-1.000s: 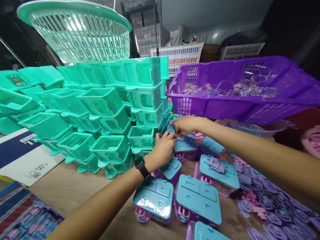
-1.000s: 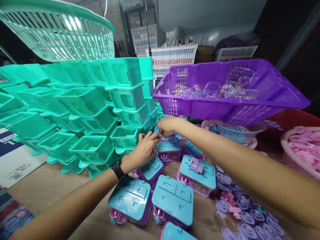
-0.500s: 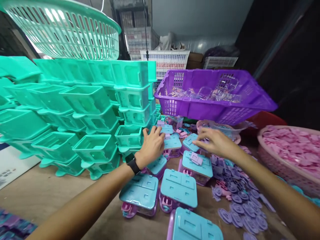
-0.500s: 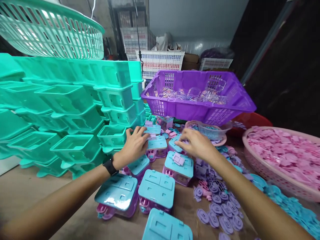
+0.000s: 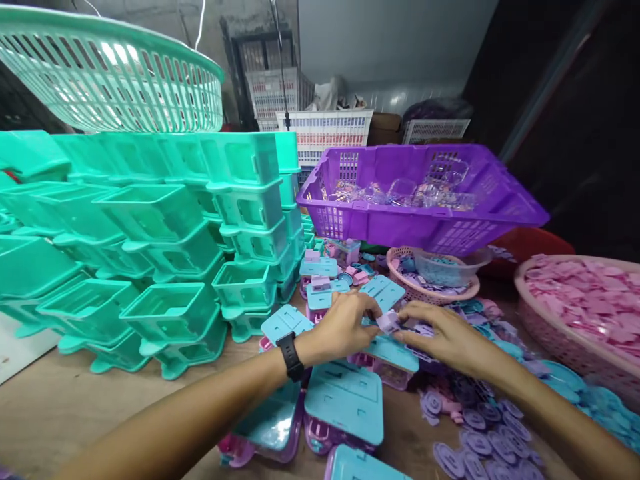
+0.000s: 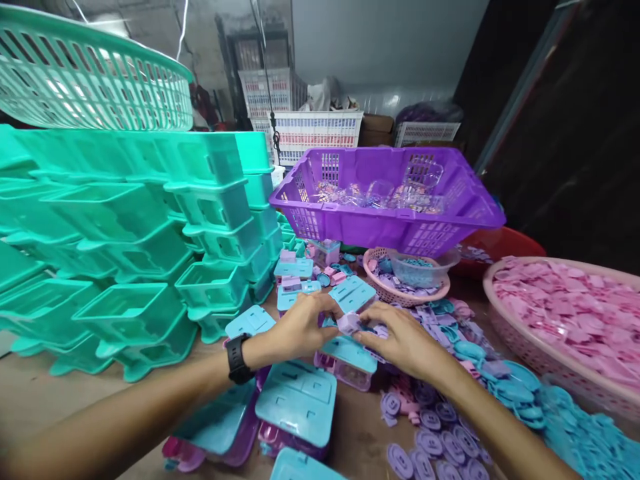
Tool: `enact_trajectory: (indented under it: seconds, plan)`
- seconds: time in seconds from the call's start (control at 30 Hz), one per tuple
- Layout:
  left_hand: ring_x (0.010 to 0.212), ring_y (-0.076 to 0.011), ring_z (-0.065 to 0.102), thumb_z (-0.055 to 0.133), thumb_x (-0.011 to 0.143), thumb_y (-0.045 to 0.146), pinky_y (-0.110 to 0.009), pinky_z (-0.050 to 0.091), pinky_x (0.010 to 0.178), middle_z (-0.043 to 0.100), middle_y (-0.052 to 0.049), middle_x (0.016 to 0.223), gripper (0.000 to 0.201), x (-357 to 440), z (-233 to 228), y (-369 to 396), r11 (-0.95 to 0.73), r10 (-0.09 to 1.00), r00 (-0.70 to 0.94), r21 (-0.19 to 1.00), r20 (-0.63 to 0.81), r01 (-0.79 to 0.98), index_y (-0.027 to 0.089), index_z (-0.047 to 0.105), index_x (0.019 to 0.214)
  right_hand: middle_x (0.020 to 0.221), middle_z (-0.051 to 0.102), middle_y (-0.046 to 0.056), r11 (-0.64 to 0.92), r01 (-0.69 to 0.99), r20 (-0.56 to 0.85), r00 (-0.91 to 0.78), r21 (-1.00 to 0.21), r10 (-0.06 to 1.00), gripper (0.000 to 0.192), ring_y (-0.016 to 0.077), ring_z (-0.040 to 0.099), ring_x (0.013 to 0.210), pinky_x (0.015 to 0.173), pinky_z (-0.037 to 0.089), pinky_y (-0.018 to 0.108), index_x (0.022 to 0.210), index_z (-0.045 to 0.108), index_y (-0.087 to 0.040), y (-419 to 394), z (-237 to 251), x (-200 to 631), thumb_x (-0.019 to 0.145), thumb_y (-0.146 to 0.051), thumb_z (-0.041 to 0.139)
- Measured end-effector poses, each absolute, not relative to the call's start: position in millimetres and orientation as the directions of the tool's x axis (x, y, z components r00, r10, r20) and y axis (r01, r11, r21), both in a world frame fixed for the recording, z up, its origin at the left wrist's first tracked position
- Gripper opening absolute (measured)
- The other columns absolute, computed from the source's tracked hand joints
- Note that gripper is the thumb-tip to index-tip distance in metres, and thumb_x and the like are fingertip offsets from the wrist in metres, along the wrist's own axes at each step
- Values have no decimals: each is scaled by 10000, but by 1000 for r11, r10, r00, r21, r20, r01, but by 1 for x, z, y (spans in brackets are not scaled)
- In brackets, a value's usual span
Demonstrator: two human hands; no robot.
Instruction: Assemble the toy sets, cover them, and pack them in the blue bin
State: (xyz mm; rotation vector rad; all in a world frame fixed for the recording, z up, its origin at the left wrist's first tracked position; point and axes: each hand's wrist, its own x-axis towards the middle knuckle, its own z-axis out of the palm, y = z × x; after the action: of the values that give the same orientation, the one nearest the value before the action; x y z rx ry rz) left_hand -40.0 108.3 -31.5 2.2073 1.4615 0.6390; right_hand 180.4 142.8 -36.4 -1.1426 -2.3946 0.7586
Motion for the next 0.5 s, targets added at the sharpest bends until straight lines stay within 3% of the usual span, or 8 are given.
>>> enact_trajectory:
  seconds: [0.07,0.13,0.23,0.3,0.37,0.5]
  plan:
    - [935,-200,684,695,869,150,-327,473,914,759,-4,971,127,-39,-28,114,-387,917,370,548,148,741,195,722,985,997,730,77,589,551,168,-630,-591,758,336,283,679,964,867,491,381,938,736,-234,154,-31,184,862,-547,642]
    - [1046,-229,674,674,899,187,-368,461,988,747,-27,1102,227,-35,-26,125,-378,924,356,490,141,786,204,673,1125,1014,728,79,652,560,244,-632,-511,735,342,278,684,953,853,493,376,941,736,-235,170,-23,190,891,-556,628]
    - [1318,-377,541,713,894,324,-529,385,1107,636,-173,1359,454,-23,-28,147,-296,955,266,420,129,858,143,568,1285,1042,732,99,704,647,285,-643,-293,711,357,285,694,933,818,496,378,979,744,-224,199,-12,200,929,-543,591]
    - [1346,-458,508,779,830,423,-619,336,1127,617,-253,1352,613,-15,-32,163,-238,971,221,405,89,883,93,540,1288,1044,738,105,722,671,234,-684,-170,691,337,293,698,946,814,501,381,1016,746,-215,218,-6,202,944,-501,584]
    - [1294,-464,561,845,744,439,-642,322,1133,670,-247,1256,733,-10,-36,176,-222,973,226,419,41,881,86,513,1295,1080,742,107,744,659,168,-725,-113,668,296,301,699,993,837,508,385,1041,746,-214,233,-3,200,945,-453,600]
    - [1182,-393,650,882,676,355,-593,350,1135,728,-173,1141,868,-16,-40,193,-276,947,322,482,-13,832,96,428,1369,1243,714,118,764,642,53,-763,-59,645,263,301,676,1135,918,514,376,1087,742,-212,246,-4,183,944,-405,635]
